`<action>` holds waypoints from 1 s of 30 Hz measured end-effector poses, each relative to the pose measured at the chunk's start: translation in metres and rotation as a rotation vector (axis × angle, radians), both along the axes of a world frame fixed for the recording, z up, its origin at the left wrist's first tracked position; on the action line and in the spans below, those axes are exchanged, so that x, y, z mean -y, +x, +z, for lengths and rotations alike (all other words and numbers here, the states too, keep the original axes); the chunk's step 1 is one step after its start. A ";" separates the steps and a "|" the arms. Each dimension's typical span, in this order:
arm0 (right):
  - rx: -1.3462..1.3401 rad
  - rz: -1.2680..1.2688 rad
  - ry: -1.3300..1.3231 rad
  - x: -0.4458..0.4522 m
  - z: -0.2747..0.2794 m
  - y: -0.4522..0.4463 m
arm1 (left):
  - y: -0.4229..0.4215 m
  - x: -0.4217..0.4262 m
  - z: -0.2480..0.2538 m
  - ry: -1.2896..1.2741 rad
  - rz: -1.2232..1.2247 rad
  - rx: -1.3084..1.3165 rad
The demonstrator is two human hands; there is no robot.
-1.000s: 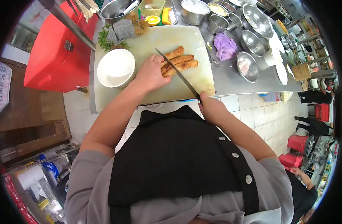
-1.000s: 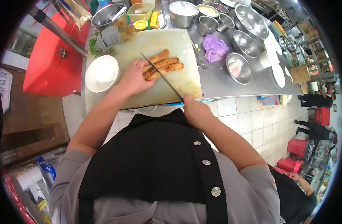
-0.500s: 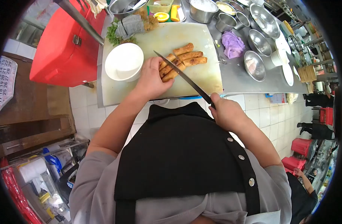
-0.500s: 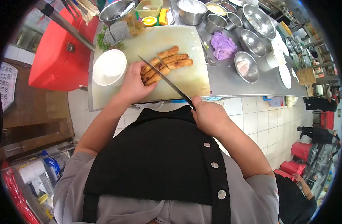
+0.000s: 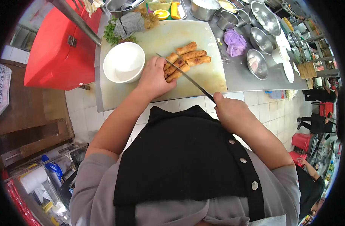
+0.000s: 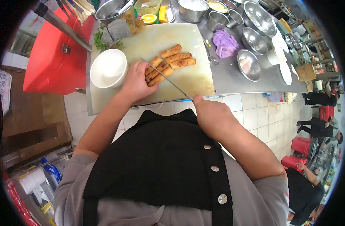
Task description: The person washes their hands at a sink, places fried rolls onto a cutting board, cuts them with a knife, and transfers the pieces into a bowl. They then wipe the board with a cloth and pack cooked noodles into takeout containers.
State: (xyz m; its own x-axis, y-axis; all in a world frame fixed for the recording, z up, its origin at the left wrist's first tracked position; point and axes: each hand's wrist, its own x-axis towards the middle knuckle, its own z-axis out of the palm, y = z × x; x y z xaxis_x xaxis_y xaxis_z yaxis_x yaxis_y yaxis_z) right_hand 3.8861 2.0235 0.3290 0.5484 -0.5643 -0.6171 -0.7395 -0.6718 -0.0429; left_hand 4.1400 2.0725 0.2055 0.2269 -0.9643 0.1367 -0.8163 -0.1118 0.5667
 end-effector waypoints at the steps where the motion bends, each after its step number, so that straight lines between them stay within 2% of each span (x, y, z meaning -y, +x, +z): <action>1: 0.014 -0.009 0.007 0.003 -0.003 0.004 | 0.000 0.001 0.002 0.024 0.003 0.000; 6: 0.182 -0.023 0.006 0.012 -0.063 0.015 | 0.000 0.004 0.005 0.063 -0.005 -0.005; 10: 0.042 -0.051 0.073 0.011 -0.013 0.014 | -0.001 0.004 0.002 0.054 0.013 0.003; 13: 0.037 -0.089 0.069 0.010 -0.021 -0.010 | -0.002 0.005 -0.005 -0.027 0.014 0.002; 16: 0.159 -0.092 0.072 0.010 -0.084 -0.010 | -0.003 0.002 -0.005 -0.002 0.021 0.003; 18: 0.254 -0.079 0.045 0.013 -0.099 -0.012 | -0.005 0.002 0.000 0.032 0.040 0.011; 21: 0.298 -0.073 0.086 0.021 -0.070 -0.021 | -0.012 0.000 0.006 0.000 0.062 0.015; 24: 0.576 -0.075 0.133 0.029 -0.036 -0.075 | -0.019 -0.005 0.003 -0.090 0.102 0.056; 26: 0.366 -0.497 0.564 0.036 0.004 -0.105 | -0.025 -0.002 -0.002 -0.105 0.153 0.138; 29: 0.367 -0.684 0.813 0.040 -0.017 -0.156 | -0.029 0.009 -0.001 -0.089 0.105 0.211; 30: 0.361 -0.676 0.849 0.040 -0.028 -0.159 | -0.031 0.012 -0.001 -0.105 0.106 0.214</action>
